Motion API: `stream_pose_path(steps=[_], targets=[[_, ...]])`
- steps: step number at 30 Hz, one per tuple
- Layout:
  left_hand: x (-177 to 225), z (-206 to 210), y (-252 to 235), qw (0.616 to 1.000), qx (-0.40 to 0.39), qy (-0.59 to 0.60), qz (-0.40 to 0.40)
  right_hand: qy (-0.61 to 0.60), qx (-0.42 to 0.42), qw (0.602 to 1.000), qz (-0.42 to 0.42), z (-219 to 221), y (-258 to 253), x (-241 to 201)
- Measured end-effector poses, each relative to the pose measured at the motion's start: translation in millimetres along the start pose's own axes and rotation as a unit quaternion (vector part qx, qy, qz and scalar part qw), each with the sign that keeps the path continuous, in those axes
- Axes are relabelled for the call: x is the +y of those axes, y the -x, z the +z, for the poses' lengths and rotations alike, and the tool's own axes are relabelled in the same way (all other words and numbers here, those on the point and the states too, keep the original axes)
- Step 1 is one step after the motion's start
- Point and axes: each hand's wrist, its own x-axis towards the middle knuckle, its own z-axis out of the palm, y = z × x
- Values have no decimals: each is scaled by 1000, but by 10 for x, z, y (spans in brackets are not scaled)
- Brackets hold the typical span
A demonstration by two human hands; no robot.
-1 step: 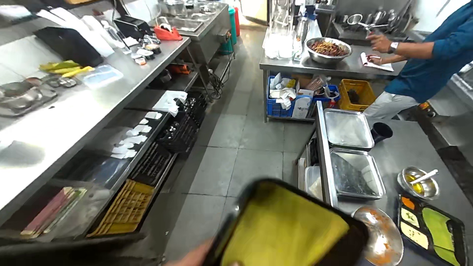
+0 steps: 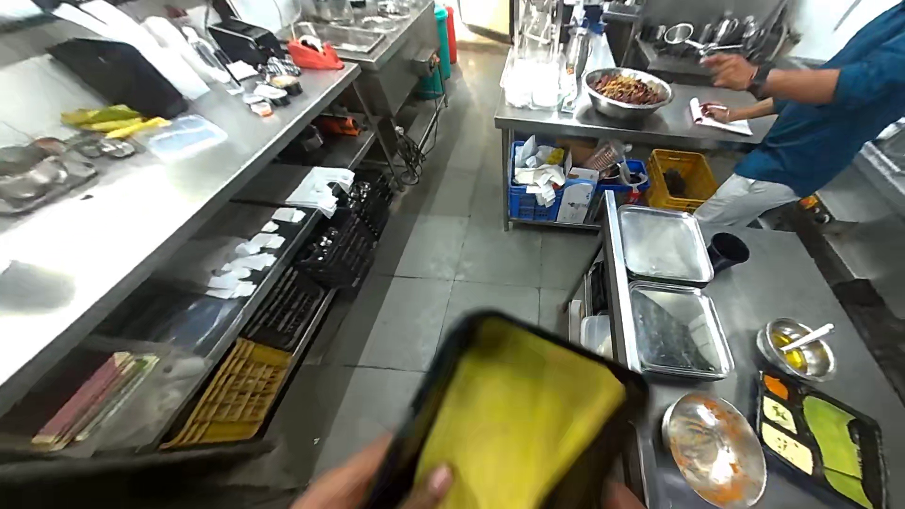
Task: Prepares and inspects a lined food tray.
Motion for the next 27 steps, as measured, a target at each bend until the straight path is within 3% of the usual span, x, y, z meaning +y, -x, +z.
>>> stream_pose_path(steps=[1,2,3,6,8,15,23,27], targets=[[-175,26,-74,997,49,15,-56,31,-100,982,-156,-237,-266,367],[-423,52,-163,987,98,54,-115,16,-160,954,-253,-348,-683,716],[-706,64,-233,969,139,109,-173,-4,-195,936,-292,-391,-1011,962],[-1367,106,-287,908,201,235,-284,-29,-165,945,-282,-429,-1305,1167],[-1542,176,-262,896,200,250,-306,-33,-109,958,-264,-441,-1288,1140],[-1461,312,-246,915,139,242,-290,-62,15,947,-315,-425,-1023,967],[-1219,414,-69,958,109,168,-205,-11,50,849,-526,-646,-244,34],[-1118,442,18,968,109,139,-179,38,73,820,-566,-683,2,-222]])
